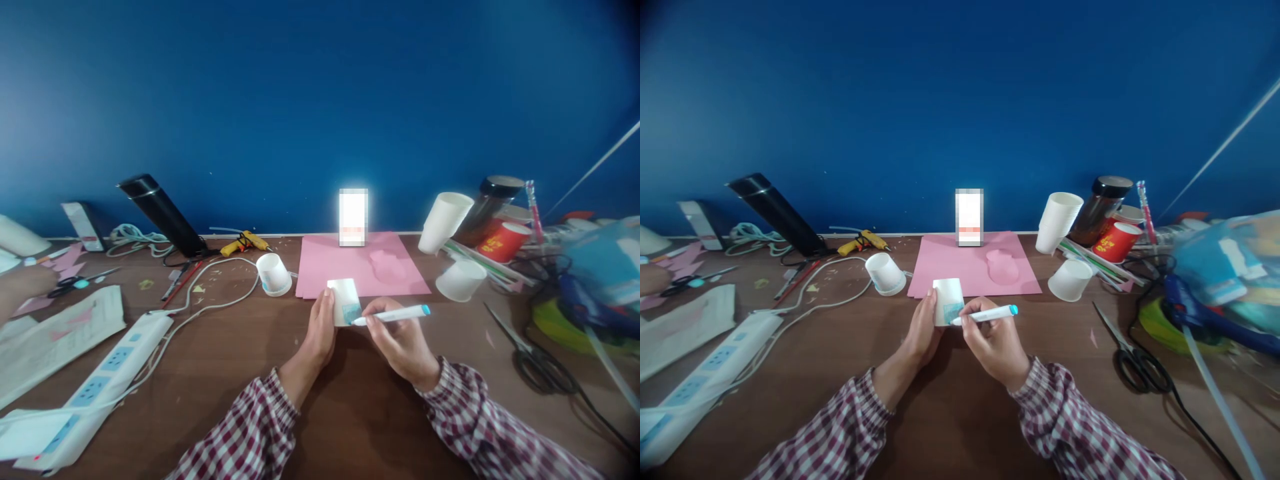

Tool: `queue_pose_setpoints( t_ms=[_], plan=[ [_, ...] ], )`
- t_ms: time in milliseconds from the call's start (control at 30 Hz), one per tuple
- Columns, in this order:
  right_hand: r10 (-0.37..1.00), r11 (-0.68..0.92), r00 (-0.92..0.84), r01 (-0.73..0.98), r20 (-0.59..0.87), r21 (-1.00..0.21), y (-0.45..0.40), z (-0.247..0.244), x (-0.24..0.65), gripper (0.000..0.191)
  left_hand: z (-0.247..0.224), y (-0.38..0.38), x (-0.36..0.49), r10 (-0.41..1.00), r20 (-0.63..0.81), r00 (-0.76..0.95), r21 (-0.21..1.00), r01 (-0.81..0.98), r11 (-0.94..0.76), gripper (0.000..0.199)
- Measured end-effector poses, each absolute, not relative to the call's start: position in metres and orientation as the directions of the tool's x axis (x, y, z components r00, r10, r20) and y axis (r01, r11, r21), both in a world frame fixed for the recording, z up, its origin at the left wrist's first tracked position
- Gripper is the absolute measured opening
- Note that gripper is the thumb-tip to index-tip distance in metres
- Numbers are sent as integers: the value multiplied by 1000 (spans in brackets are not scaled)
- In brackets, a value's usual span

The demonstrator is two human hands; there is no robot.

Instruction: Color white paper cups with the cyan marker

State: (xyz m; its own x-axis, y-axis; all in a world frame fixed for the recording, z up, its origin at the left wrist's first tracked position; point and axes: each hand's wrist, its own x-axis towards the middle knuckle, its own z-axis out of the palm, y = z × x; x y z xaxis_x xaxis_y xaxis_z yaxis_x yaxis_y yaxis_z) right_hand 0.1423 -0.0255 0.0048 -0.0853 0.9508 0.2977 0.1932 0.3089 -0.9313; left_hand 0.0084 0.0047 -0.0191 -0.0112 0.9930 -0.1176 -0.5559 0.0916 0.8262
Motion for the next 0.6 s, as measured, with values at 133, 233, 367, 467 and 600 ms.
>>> queue_pose_setpoints(
  t_ms=[133,233,367,467,600],
  plan=[
    [950,311,-80,196,301,-930,-25,5,143,9,-18,6,9,994,-106,-18,819,-569,76,36],
    [947,322,-61,208,316,-924,-25,6,143,10,-20,7,10,992,-122,-29,805,-588,82,37],
    [944,327,-47,242,326,-913,-26,6,145,9,-24,8,9,991,-128,-31,789,-609,83,36],
    [936,347,-36,277,351,-896,-25,7,146,9,-25,9,9,988,-152,-31,767,-634,98,35],
    [931,351,-11,298,364,-888,-23,8,147,11,-19,8,10,980,-195,-36,724,-680,119,34]
  ],
)
